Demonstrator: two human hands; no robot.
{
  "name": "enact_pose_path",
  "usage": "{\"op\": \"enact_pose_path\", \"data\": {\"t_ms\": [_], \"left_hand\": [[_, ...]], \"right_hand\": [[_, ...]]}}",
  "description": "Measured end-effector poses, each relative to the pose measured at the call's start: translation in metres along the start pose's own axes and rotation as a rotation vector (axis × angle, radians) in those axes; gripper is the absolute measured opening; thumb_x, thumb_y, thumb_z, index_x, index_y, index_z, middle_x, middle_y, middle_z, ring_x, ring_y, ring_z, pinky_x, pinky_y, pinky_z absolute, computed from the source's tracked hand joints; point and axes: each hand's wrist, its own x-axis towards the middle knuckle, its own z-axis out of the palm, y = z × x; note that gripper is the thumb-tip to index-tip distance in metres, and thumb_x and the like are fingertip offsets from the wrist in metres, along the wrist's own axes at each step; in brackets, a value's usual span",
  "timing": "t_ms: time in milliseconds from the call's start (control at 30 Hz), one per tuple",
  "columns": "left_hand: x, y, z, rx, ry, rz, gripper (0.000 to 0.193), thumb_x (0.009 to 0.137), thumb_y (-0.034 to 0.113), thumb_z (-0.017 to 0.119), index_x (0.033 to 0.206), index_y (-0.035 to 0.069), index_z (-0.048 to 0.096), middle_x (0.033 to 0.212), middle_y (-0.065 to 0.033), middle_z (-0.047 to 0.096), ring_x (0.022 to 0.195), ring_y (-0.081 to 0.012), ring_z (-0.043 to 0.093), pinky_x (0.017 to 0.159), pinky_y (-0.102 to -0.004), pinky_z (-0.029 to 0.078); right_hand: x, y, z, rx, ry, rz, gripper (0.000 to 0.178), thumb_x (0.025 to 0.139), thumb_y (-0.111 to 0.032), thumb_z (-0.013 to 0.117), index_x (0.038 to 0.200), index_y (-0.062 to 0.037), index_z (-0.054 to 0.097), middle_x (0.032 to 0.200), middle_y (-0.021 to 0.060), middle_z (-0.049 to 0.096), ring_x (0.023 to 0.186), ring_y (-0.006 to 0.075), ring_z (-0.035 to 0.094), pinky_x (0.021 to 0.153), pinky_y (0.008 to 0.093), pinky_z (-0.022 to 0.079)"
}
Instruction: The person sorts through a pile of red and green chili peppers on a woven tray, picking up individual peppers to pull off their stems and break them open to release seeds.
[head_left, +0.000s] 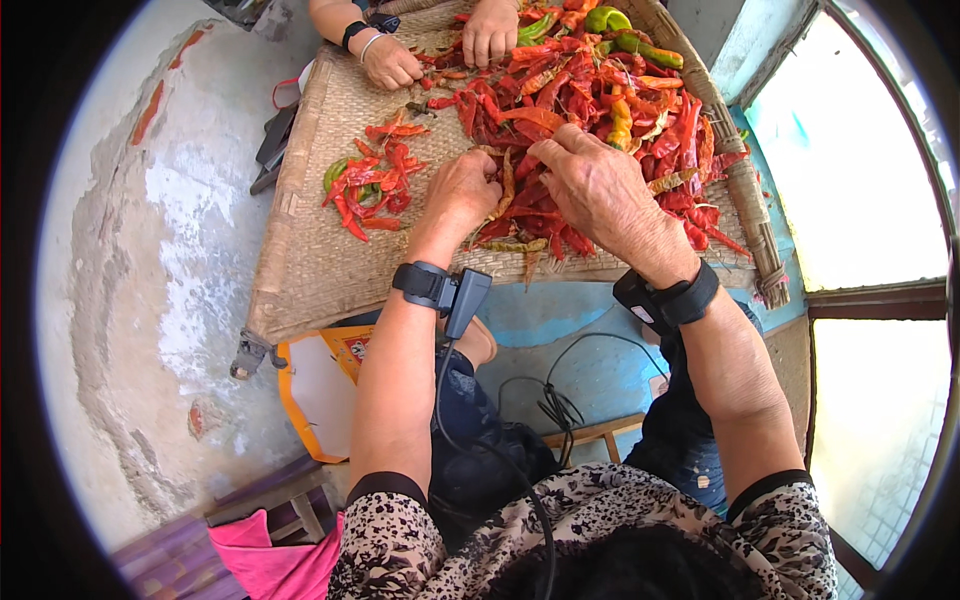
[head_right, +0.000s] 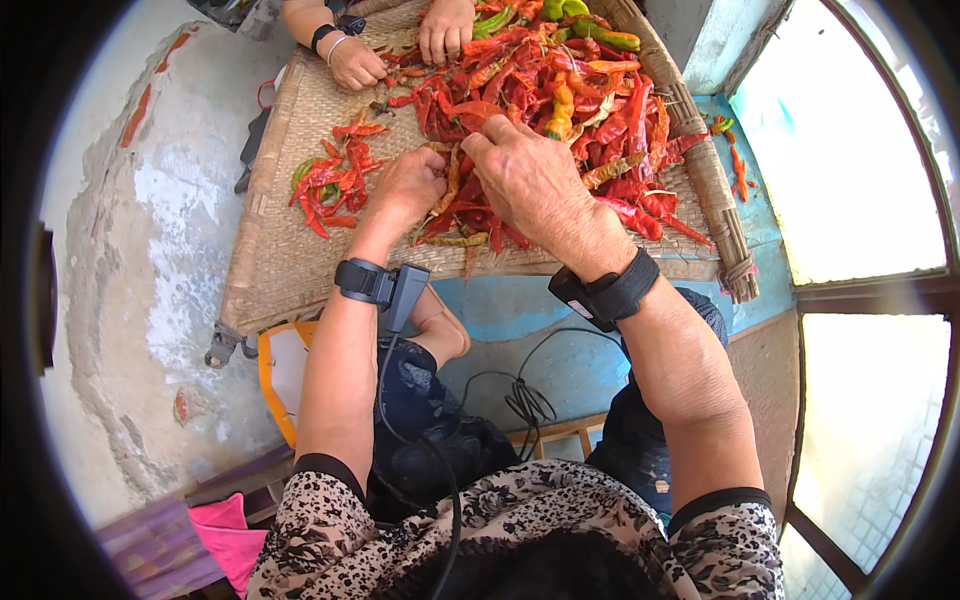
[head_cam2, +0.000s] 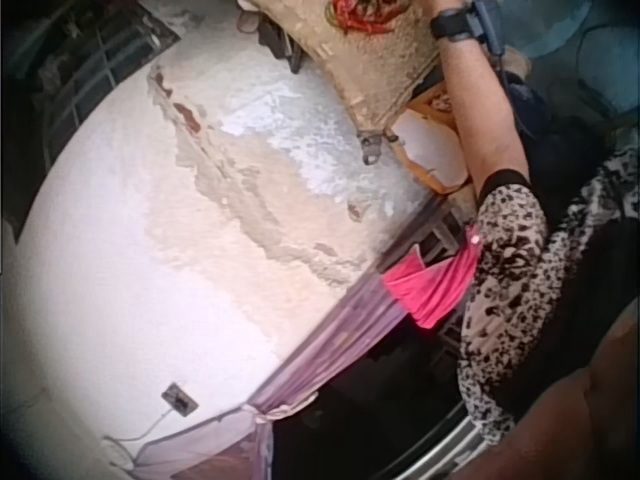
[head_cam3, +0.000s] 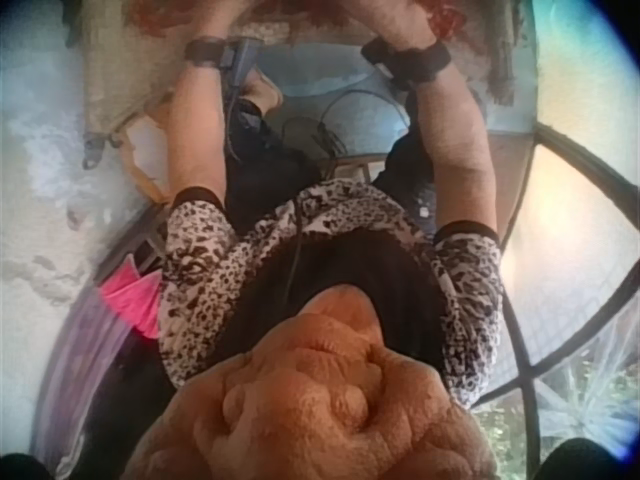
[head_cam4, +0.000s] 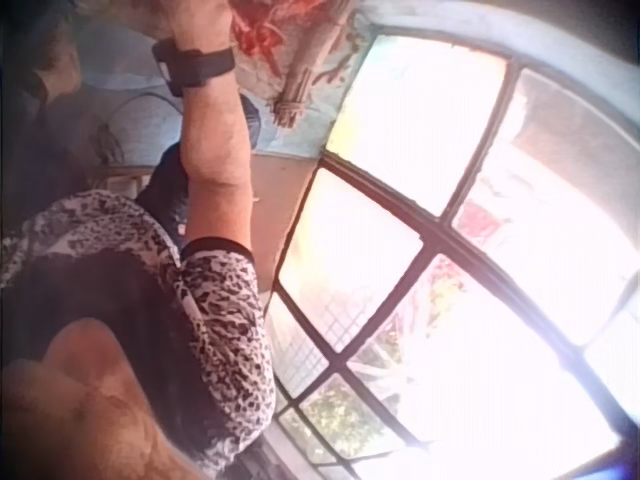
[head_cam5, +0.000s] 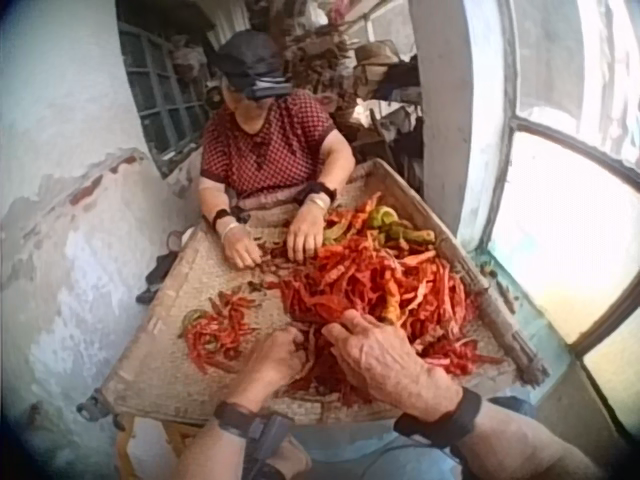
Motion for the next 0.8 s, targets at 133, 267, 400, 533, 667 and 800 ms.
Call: {"op": "enact_pose_path", "data": {"t_ms": [133,267,400,533,667,800], "left_hand": [[0.002,-0.009,-0.018,-0.257,-0.087,-0.060,0.021,0.081,0.011,0.069,0.098,0.002,0.065,0.077,-0.0059,0.065,0.071,-0.0164,0.061,0.066,-0.0294,0.049],[0.003,-0.036,-0.037,-0.514,0.009,-0.075,0.017,0.082,0.009,0.071,0.096,0.001,0.064,0.076,0.0030,0.059,0.068,-0.0035,0.052,0.062,-0.0197,0.043],[0.008,-0.072,-0.042,-0.641,0.311,-0.050,0.019,0.079,0.013,0.073,0.093,0.003,0.067,0.075,-0.0028,0.064,0.067,-0.0101,0.058,0.062,-0.0268,0.048],[0.004,-0.071,-0.041,-0.151,0.689,-0.118,0.022,0.083,0.014,0.067,0.103,0.005,0.063,0.091,-0.0109,0.062,0.084,-0.0249,0.061,0.077,-0.0383,0.049],[-0.004,-0.035,-0.033,0.067,0.313,0.202,0.024,0.085,0.015,0.066,0.108,0.007,0.062,0.100,-0.0145,0.060,0.099,-0.0319,0.056,0.086,-0.0417,0.047],[-0.008,-0.027,-0.007,0.303,0.176,0.094,0.032,0.085,0.013,0.065,0.115,0.003,0.059,0.106,-0.0204,0.064,0.103,-0.0364,0.059,0.086,-0.0450,0.051]], "right_hand": [[-0.003,0.003,0.000,-0.012,-0.031,0.035,0.016,0.083,-0.007,0.059,0.098,-0.0021,0.058,0.086,0.0121,0.053,0.082,0.0303,0.062,0.063,0.0391,0.053],[-0.003,0.003,-0.003,0.009,-0.012,0.017,0.017,0.082,-0.007,0.059,0.098,-0.0021,0.058,0.086,0.0126,0.054,0.084,0.0306,0.062,0.063,0.0398,0.053],[-0.002,0.002,-0.004,-0.006,-0.012,0.012,0.017,0.082,-0.007,0.060,0.098,-0.0020,0.058,0.087,0.0125,0.053,0.084,0.0305,0.062,0.064,0.0399,0.053],[-0.002,0.003,-0.004,-0.011,-0.018,0.015,0.017,0.081,-0.007,0.060,0.098,-0.0019,0.058,0.087,0.0122,0.054,0.084,0.0302,0.062,0.064,0.0395,0.053],[-0.003,0.002,-0.001,-0.010,-0.013,0.009,0.018,0.081,-0.006,0.060,0.098,-0.0017,0.059,0.087,0.0119,0.054,0.084,0.0298,0.062,0.064,0.0395,0.053],[-0.001,-0.002,0.000,0.007,-0.003,-0.007,0.019,0.080,-0.006,0.060,0.099,-0.0016,0.058,0.087,0.0122,0.054,0.083,0.0302,0.062,0.063,0.0400,0.053]]}}
